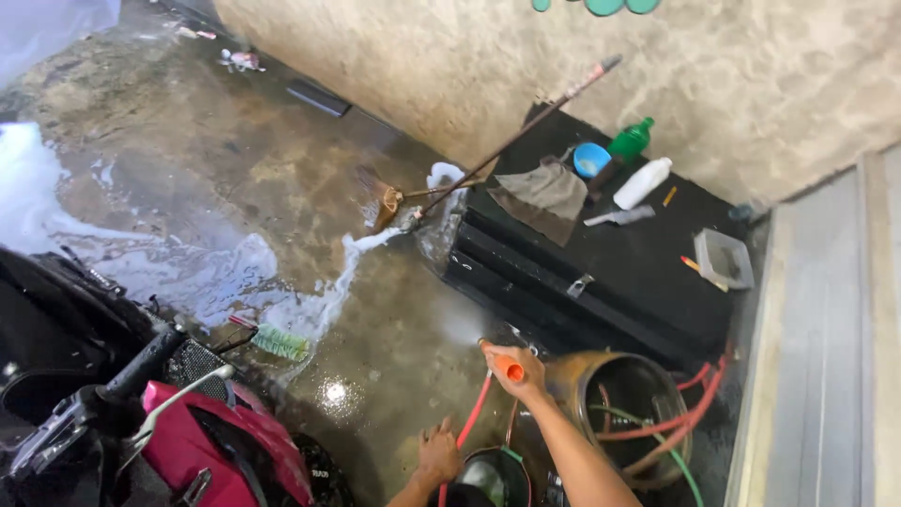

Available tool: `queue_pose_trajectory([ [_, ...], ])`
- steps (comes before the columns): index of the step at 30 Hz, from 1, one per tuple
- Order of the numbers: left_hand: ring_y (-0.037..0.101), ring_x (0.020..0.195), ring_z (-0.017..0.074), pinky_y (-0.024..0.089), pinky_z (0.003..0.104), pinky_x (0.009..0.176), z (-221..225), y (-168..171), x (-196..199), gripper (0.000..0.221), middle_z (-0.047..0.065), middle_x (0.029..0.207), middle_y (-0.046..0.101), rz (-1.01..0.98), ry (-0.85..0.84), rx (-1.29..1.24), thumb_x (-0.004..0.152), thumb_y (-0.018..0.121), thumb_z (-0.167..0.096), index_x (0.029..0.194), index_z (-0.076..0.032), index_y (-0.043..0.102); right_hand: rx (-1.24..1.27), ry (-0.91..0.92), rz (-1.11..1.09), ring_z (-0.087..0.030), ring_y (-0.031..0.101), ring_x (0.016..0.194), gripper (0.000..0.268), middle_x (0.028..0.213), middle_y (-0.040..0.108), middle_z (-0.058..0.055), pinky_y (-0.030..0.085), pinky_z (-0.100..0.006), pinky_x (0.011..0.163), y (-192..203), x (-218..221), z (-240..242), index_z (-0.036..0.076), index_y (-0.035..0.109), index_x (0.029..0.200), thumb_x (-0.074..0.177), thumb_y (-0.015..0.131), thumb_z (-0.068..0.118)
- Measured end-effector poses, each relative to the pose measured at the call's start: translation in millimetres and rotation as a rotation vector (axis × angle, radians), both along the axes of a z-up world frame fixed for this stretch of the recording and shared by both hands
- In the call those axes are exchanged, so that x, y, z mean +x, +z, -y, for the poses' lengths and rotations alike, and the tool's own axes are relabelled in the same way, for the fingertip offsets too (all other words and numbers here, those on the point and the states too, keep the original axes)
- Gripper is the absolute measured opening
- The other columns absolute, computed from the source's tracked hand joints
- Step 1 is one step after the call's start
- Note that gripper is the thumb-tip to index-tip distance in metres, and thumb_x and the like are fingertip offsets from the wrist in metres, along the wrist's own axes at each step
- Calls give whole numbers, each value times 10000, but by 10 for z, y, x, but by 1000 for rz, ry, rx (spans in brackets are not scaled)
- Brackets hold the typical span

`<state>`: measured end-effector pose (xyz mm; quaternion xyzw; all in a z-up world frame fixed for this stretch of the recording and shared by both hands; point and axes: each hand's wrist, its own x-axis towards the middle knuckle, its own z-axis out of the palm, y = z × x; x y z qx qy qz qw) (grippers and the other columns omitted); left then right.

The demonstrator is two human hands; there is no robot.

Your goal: The person uses a high-pressure water hose to rinse a black and red scooter. They systematically spray water over the seat, body panels, and wheels to remove soap suds and dirt. The person moves around the vehicle to ensure all sides are cleaned.

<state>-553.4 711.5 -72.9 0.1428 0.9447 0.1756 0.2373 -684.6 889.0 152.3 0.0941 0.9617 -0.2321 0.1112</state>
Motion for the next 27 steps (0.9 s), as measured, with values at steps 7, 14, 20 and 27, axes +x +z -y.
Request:
queue_pose_trajectory([
  [7, 544, 1136, 380, 373, 683, 1038, -38, -53, -48, 357, 58, 1555, 367, -18, 54, -23, 789, 618, -243, 1067, -34, 701, -2, 24, 87, -347, 717, 890, 377, 968, 796, -7, 562, -416, 769, 48, -95, 82, 400, 783, 1091, 811, 599, 572],
  [14, 496, 1258, 359, 336, 677, 1088, 105, 394, -78, 551, 62, 1558, 381, -198, 128, 38, 761, 618, -163, 1312, -166, 623, -280, 90, -369, -269, 783, 796, 287, 1002, 815, -29, 601, -358, 661, 400, 228, 198, 170, 801, 1066, 853, 681, 321],
  [20, 567, 1220, 361, 339, 655, 1113, 398, 1661, 231, 627, 76, 1477, 464, -291, 175, 111, 725, 629, -120, 1350, -139, 597, -396, -59, -512, -207, 732, 990, 237, 1130, 768, -10, 573, -315, 829, 871, 820, 408, 279, 790, 1108, 883, 715, 265],
  [27, 581, 1283, 335, 277, 613, 1176, 696, 2480, 827, 606, 56, 1545, 439, -221, 269, 122, 802, 656, -149, 1406, -164, 604, -214, -16, -478, -257, 717, 1013, 294, 1093, 768, -11, 566, -363, 877, 1321, 1288, 730, 395, 789, 1167, 878, 782, 341],
])
